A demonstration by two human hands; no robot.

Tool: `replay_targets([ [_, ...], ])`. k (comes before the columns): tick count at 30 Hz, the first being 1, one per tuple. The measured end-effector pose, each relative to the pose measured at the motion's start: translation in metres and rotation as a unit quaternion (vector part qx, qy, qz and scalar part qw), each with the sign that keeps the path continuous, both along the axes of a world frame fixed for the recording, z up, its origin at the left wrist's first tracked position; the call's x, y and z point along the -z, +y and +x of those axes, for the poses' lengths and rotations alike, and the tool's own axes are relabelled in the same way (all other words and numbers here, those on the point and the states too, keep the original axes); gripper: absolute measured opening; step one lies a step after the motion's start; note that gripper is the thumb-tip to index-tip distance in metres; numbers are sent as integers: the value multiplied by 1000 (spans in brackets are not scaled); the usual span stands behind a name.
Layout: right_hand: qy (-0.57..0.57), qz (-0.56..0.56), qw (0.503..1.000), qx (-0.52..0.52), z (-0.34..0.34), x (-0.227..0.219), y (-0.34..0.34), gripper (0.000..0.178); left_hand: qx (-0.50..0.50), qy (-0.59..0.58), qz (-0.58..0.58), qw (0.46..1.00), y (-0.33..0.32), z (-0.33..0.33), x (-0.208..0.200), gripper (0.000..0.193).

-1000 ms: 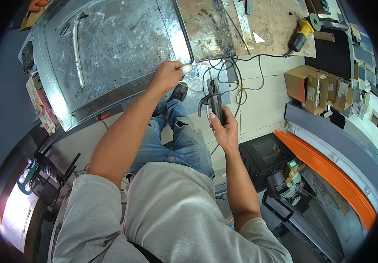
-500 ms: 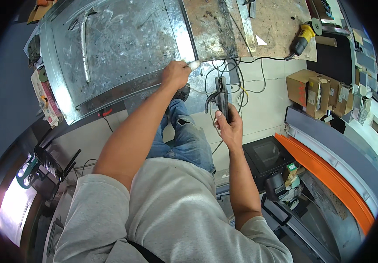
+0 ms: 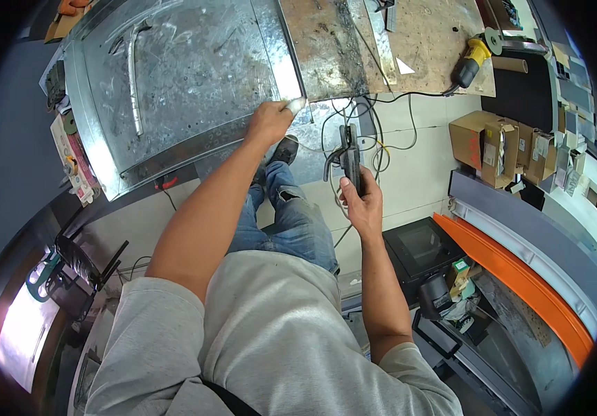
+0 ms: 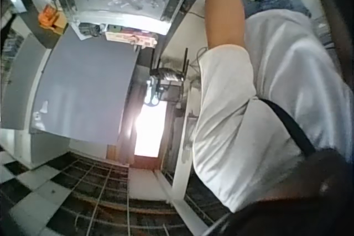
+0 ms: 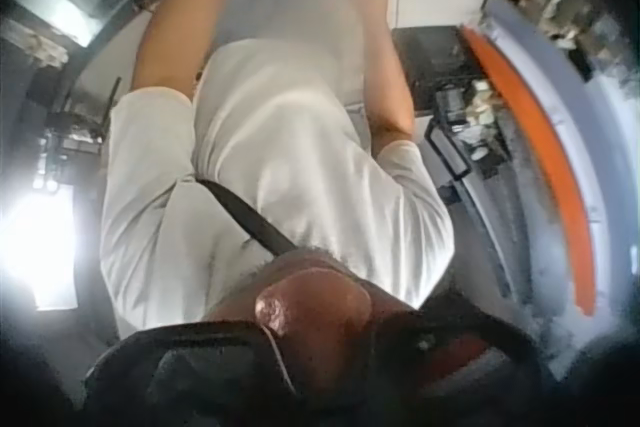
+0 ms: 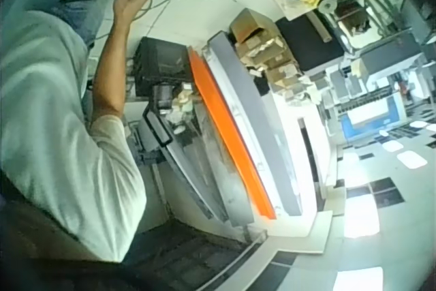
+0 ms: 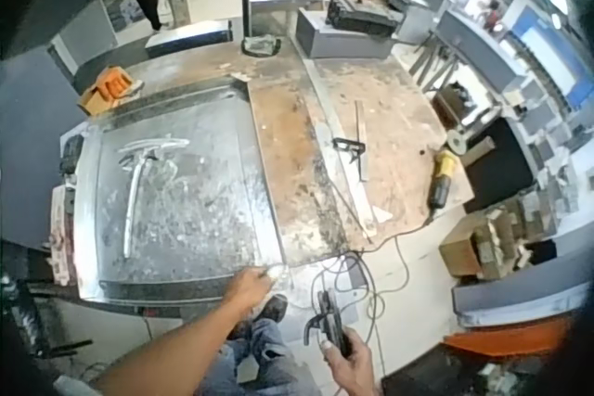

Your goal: The person welds the corners of a metal tray on a workbench using a welding tool and a hammer. They then rotate the metal tray, weld additional spots, and touch the edges by hand.

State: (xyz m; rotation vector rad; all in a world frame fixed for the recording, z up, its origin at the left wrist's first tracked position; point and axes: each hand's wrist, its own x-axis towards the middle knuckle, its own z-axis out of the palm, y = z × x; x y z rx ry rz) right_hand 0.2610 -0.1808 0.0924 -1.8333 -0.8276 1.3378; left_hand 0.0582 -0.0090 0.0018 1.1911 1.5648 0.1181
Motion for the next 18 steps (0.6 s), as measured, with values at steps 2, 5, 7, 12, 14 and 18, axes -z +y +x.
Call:
replay_targets([
  [2, 4, -5, 1000, -17, 2, -3, 3, 41, -39, -30, 45, 998, -8, -7, 4, 28],
  [5, -11, -12, 1000, -20, 5, 0, 4, 39, -68, -86, 120, 987, -21, -17, 3, 24],
  [7, -12, -15, 1000, -12, 8, 1, 4, 39, -58, -116, 149, 980, -32, -16, -10, 28],
  [12, -8, -10, 1000, -7, 9, 3, 6, 39, 157, 58, 414, 894, -48, -17, -25, 46],
  [14, -14, -11, 1000, -9, 7, 1, 8, 39, 160, 56, 403, 899, -48, -19, -22, 40],
  [18, 0, -5, 1000, -6, 7, 0, 9, 39, 141, 12, 387, 911, -42, -19, -12, 28],
])
